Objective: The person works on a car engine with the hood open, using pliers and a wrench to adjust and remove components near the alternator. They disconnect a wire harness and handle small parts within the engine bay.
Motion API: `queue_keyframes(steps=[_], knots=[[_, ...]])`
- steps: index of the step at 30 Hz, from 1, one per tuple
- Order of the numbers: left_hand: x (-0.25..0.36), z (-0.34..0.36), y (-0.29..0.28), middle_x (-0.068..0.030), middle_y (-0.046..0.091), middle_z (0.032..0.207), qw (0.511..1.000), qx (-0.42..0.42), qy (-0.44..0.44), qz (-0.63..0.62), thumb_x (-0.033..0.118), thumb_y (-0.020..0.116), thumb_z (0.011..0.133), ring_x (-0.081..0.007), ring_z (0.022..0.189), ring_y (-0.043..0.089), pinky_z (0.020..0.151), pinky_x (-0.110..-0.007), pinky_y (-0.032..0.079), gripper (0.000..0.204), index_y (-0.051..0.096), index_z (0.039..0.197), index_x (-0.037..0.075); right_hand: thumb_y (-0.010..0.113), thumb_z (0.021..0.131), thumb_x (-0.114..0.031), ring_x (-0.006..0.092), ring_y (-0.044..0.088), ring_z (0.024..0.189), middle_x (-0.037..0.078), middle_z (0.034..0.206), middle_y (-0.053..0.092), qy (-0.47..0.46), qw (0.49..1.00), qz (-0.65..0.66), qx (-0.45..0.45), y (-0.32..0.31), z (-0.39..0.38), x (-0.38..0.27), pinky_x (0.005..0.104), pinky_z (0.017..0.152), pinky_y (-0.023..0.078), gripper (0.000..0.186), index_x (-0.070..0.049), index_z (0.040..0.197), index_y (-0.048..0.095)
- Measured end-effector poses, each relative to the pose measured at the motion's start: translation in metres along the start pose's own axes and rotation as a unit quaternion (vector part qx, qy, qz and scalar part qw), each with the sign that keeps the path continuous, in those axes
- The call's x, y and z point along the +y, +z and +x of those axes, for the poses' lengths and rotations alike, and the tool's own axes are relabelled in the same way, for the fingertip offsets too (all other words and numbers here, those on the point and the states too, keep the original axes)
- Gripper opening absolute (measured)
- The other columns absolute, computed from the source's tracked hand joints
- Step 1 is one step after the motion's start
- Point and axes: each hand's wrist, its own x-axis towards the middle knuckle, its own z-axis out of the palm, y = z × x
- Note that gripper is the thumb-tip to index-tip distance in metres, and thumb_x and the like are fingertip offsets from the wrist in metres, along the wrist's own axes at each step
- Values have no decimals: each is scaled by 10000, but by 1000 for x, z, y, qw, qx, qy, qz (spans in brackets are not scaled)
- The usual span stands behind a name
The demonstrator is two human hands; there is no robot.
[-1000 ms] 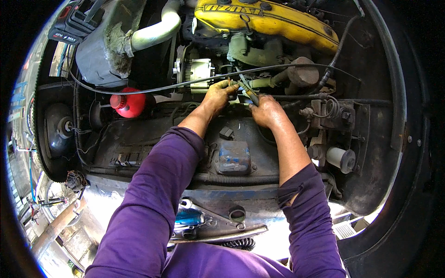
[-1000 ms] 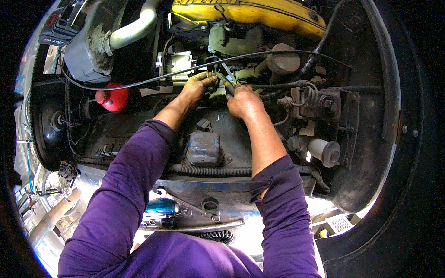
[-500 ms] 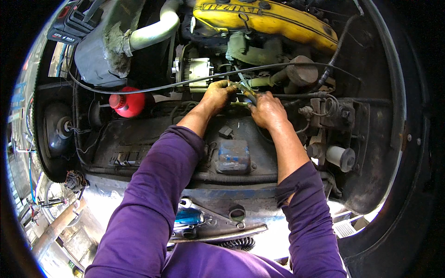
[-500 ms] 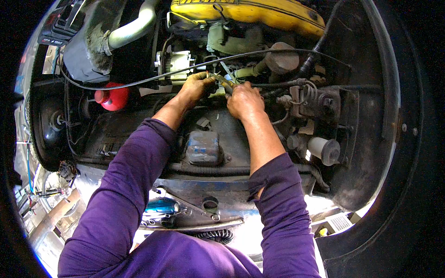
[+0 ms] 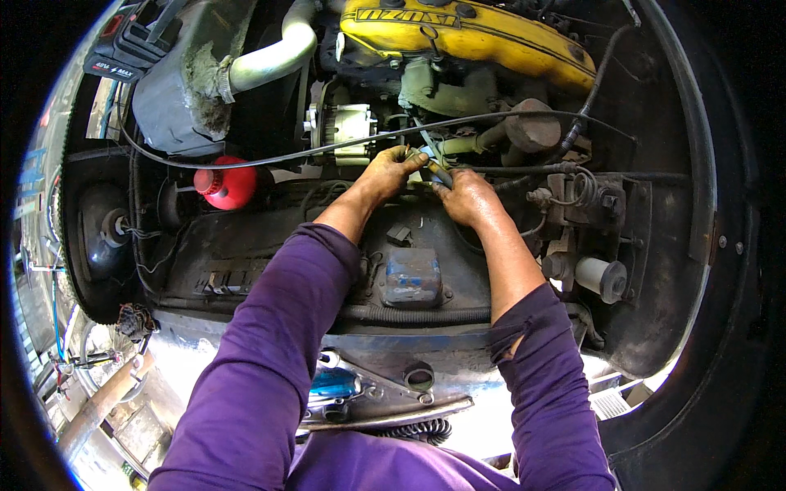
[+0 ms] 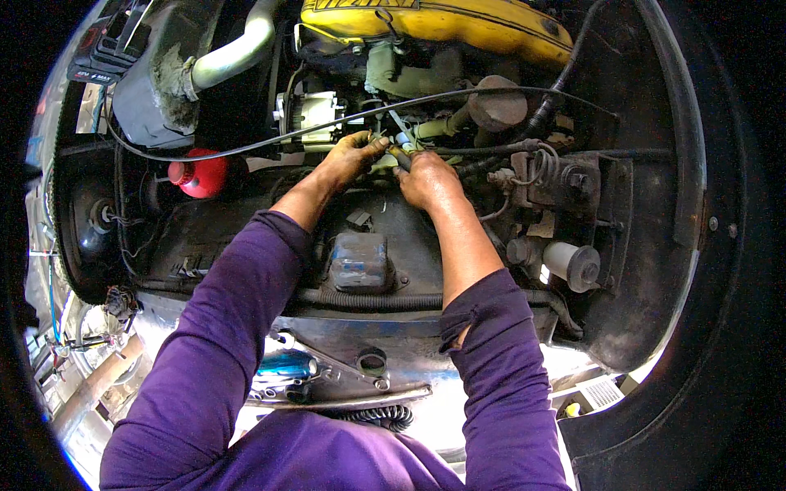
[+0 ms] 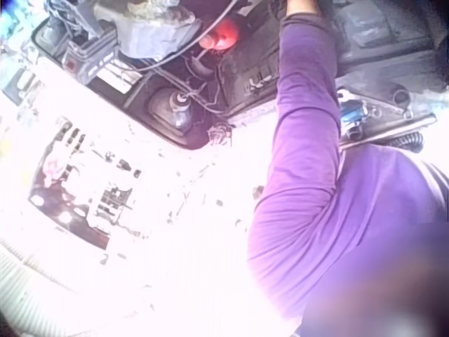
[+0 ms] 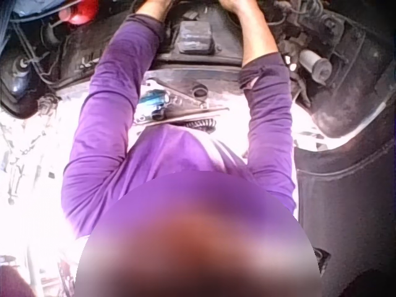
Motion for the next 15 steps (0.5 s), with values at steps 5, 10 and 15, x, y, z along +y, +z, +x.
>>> queue_keyframes(steps=[5,10,15], knots=[[-6,-2,1,17,674,861,995,28,64,77,320,739,964,-86,769,534,704,-272,450,271,714,992,51,657,959,-382,433,643,1128,287,1141,690,-2,999,27,-24,7,4,2,456,987,501,490,47,1196,670],[-5,-3,4,11,691,874,997,43,35,54,300,759,949,-84,788,557,726,-268,464,259,718,985,47,689,938,-372,429,655,1119,298,1147,688,17,996,74,-45,10,5,2,453,976,507,498,68,1171,666],[2,-8,4,-13,708,863,996,51,34,57,296,778,933,-94,775,570,714,-274,469,281,727,969,21,686,940,-368,429,648,1141,308,1167,680,19,996,74,-42,10,4,2,448,994,501,515,73,1203,653]])
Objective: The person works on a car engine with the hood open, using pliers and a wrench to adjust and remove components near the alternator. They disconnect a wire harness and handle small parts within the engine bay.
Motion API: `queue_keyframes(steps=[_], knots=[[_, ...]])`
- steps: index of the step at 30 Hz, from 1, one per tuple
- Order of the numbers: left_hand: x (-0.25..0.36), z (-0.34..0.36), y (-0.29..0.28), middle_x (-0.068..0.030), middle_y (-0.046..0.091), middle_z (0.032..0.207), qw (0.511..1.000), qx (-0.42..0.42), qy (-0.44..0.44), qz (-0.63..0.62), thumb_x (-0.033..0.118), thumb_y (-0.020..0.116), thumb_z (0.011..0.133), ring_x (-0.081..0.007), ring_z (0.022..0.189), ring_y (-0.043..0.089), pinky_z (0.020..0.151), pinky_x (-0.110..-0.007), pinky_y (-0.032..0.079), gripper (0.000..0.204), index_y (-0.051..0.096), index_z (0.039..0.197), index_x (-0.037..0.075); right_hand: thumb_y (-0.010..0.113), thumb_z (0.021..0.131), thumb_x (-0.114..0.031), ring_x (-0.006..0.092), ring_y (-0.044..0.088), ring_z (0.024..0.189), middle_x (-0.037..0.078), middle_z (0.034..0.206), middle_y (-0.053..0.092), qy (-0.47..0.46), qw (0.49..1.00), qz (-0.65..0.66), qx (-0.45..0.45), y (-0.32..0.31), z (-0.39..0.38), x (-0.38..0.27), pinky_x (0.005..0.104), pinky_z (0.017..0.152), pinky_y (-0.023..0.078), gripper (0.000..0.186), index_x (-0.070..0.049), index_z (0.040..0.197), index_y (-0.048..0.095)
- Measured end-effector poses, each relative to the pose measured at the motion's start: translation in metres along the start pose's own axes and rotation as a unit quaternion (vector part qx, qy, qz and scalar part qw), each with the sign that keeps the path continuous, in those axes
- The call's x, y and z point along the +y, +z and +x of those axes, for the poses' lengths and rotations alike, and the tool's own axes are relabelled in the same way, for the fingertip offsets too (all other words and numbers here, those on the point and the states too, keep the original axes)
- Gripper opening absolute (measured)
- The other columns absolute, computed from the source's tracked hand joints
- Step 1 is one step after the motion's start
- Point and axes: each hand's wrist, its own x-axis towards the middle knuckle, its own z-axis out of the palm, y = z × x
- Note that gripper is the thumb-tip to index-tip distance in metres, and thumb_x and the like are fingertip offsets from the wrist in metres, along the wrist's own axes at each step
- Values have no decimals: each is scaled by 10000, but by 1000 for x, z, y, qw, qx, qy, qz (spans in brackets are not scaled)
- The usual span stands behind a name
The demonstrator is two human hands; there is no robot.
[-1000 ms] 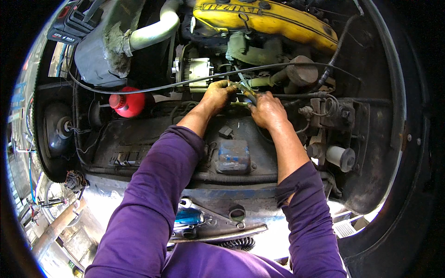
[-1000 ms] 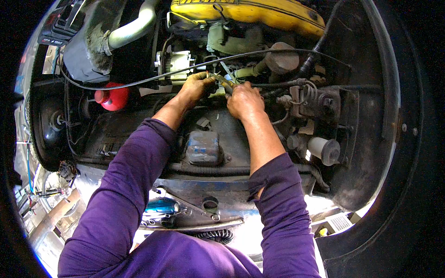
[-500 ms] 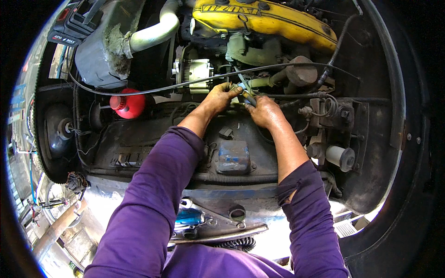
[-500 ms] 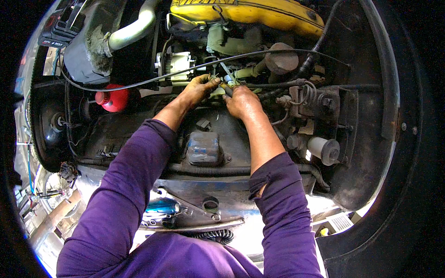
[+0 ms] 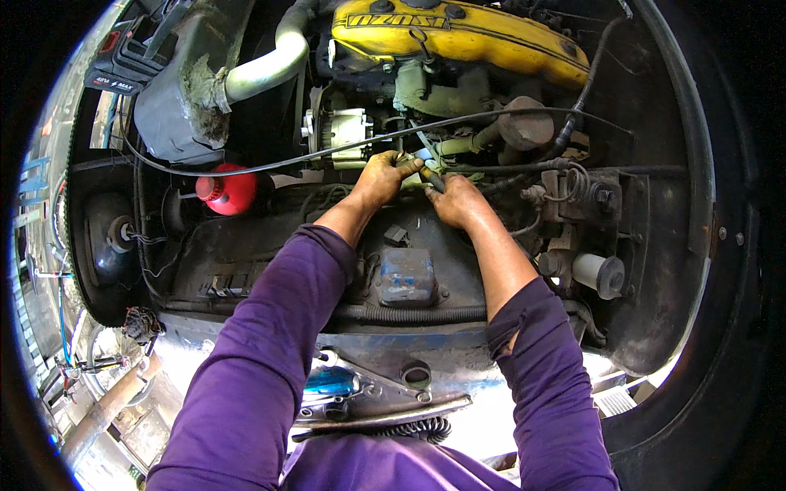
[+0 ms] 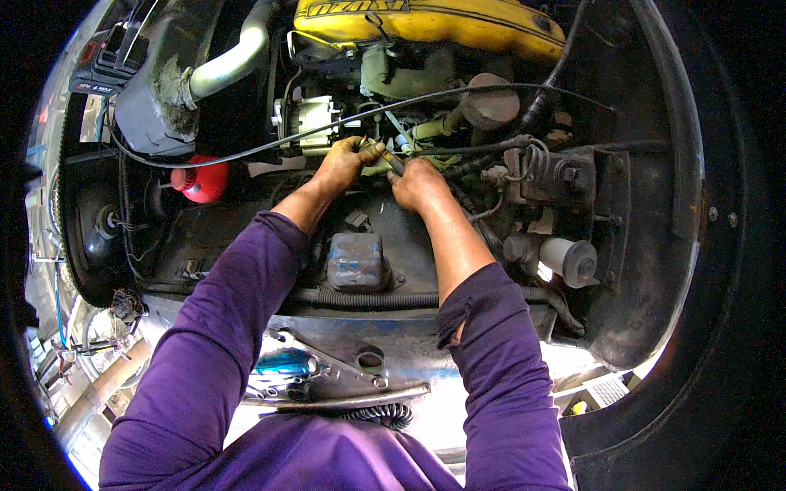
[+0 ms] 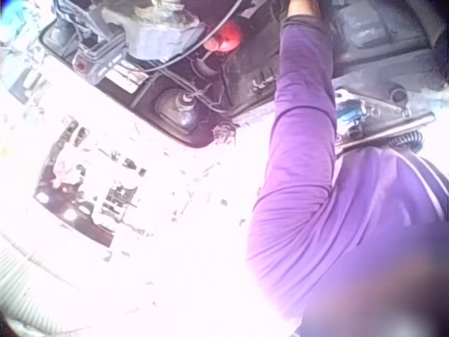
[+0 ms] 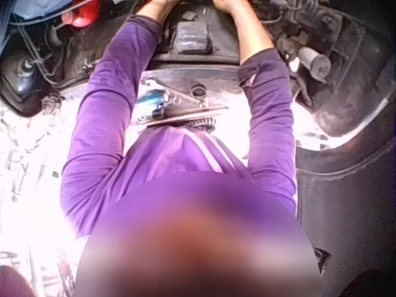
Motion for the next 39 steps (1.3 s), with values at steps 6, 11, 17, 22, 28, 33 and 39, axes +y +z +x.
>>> queue_keyframes(steps=[6,11,17,22,28,33,39], knots=[[5,-2,0,-28,709,851,996,40,10,76,299,824,889,-99,780,575,696,-293,485,321,727,976,5,650,963,-403,424,547,1299,277,1392,545,61,998,-32,-7,6,1,-11,469,1096,450,557,18,1325,614],[-1,1,0,-66,712,927,988,23,27,153,264,827,881,-133,807,588,721,-321,501,354,702,1053,-20,613,982,-388,435,422,1421,224,1560,386,124,990,-55,-33,-1,-1,-15,538,1147,400,548,-42,1406,581],[-19,15,0,-135,686,1247,992,-38,7,123,139,788,850,-171,1085,623,966,-291,488,743,446,1489,-24,606,972,-335,422,417,1429,212,1555,396,150,987,-64,-10,-10,-4,-16,542,1146,400,528,-54,1419,574],[-20,18,-5,-221,720,1142,986,-24,-13,162,123,691,858,-267,999,691,903,-350,531,594,547,1408,-47,602,965,-329,414,431,1422,209,1551,406,155,985,-80,-7,-13,-3,-15,536,1136,412,546,-49,1432,558],[56,-31,-25,-306,686,1145,905,-98,20,413,224,648,874,-419,1077,680,907,-432,547,407,684,1133,-88,597,962,-327,403,479,1388,190,1531,452,139,983,-117,-6,-26,-18,-24,488,1131,431,554,-46,1437,553],[121,-157,-80,-287,667,1222,866,-52,209,451,229,677,929,-417,1171,635,1006,-441,500,489,591,1337,-26,632,933,-298,406,558,1276,206,1345,575,43,979,-186,78,-44,-98,-42,494,1062,478,495,-8,1333,608],[95,-318,-158,-210,653,1215,830,232,268,431,166,664,913,-403,1189,593,1025,-446,472,342,665,1216,9,667,914,-215,469,561,1094,290,1133,579,-174,928,-128,303,-17,-260,-22,517,982,448,408,-6,1263,627]])
